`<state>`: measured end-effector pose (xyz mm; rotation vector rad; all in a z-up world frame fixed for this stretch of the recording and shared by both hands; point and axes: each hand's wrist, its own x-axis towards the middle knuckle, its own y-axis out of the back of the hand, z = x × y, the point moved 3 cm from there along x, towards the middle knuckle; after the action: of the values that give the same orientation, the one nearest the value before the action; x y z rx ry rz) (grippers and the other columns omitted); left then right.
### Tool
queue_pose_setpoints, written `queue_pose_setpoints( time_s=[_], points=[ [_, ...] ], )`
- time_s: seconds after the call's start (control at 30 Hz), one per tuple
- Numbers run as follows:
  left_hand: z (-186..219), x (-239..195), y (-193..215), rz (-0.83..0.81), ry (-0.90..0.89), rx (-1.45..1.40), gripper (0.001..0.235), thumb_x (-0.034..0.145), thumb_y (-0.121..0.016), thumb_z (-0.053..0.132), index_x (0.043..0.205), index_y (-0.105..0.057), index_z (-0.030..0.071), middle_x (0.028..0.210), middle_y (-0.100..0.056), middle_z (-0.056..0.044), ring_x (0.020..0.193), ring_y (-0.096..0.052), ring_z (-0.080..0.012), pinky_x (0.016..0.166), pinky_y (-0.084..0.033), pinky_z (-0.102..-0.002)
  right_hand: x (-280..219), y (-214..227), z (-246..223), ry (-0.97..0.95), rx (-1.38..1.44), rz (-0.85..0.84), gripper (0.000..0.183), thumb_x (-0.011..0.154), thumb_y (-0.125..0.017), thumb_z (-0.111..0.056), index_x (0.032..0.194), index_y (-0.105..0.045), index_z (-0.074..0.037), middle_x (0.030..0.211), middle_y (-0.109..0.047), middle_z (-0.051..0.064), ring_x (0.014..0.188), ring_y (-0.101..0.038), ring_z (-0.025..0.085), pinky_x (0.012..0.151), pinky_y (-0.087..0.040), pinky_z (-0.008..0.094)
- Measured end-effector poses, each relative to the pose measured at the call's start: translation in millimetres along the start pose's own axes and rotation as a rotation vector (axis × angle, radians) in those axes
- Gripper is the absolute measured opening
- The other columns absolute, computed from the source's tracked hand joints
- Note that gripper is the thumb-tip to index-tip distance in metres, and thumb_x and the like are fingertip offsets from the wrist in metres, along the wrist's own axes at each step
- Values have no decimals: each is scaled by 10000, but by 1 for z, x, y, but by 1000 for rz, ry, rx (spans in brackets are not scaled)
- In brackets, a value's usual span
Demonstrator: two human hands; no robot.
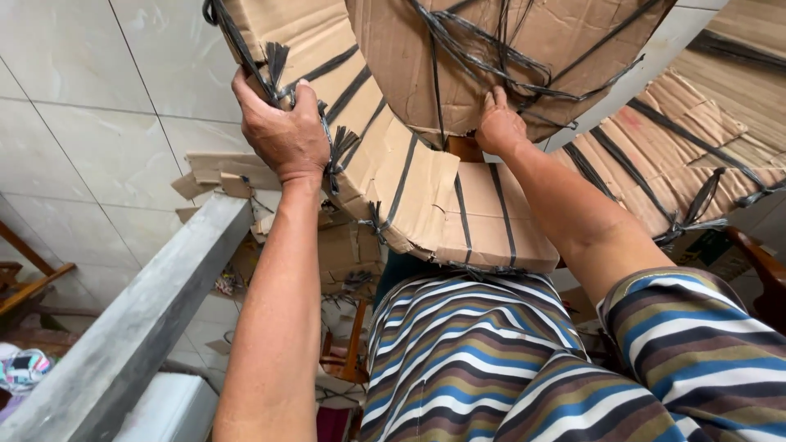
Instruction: Wrapping a wooden chair frame with cardboard and securing it with plastic ties for protection.
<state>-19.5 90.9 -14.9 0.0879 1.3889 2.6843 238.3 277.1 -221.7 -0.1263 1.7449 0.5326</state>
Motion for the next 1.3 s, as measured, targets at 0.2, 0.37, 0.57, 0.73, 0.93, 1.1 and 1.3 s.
queue_pose_setpoints(
  time_s=[0.2, 0.37, 0.57, 0.73, 0.93, 1.1, 1.3],
  points=[
    [2, 3, -1, 9, 34, 20, 539, 724, -656, 228, 1233, -560, 77, 1013, -791, -79, 871, -751, -351, 779, -560, -464, 26, 4, 17, 177, 21, 21, 467, 964, -502, -253, 1387, -610, -87, 1373, -624, 174, 1317, -541, 328, 998, -498, 455],
    [-8, 2, -4, 37, 29, 19, 556, 722, -662, 263, 1243, -561, 98, 1050, -795, -114, 900, -741, -409, 774, -551, -508, -99, 72, -29, 244, 648, -48, 345, 1059, -538, -193, 1344, -694, -77, 936, -709, 74, 724, -583, 113, 689, -465, 273],
    [-40, 10, -31, -21, 96, 50, 527, 732, -670, 310, 1230, -524, 217, 1089, -742, -39, 1048, -738, -319, 983, -519, -531, -185, 75, -28, 616, 1092, 119, 406, 1001, -620, -183, 1377, -639, -29, 751, -565, 25, 680, -639, 119, 617, -457, 198],
    [-38, 15, -29, -284, 147, 132, 827, 901, -647, 504, 1519, -278, 97, 1450, -550, -191, 1346, -560, -409, 1117, -359, -607, -247, 64, -21, 783, 1427, 107, 461, 1010, -558, -179, 1443, -582, -22, 1365, -695, 83, 676, -680, 54, 571, -481, 155],
    [69, -67, 61, -184, -405, -290, 455, 1024, -577, 287, 1383, -540, 10, 1197, -660, -292, 1172, -627, -495, 1037, -465, -563, -286, 44, -26, 967, 1574, 74, 472, 1032, -514, -162, 1480, -544, -15, 1417, -665, 85, 715, -688, 102, 606, -482, 172],
    [78, -134, 51, -885, -345, -692, 432, 1024, -649, 332, 1395, -515, 157, 1183, -647, -150, 1220, -541, -326, 1118, -407, -479, -308, 29, -56, 1000, 1651, 33, 481, 1023, -534, -134, 1479, -530, 20, 1365, -688, 94, 690, -634, 84, 594, -473, 177],
    [33, -162, 41, -931, -381, -506, 289, 1075, -507, 422, 1170, -708, 238, 983, -778, -71, 1038, -730, -275, 926, -580, -410, -285, 10, -74, 941, 1733, -71, 481, 1017, -541, -84, 1492, -491, -25, 1034, -654, 101, 607, -497, 87, 540, -370, 180]
  ],
)
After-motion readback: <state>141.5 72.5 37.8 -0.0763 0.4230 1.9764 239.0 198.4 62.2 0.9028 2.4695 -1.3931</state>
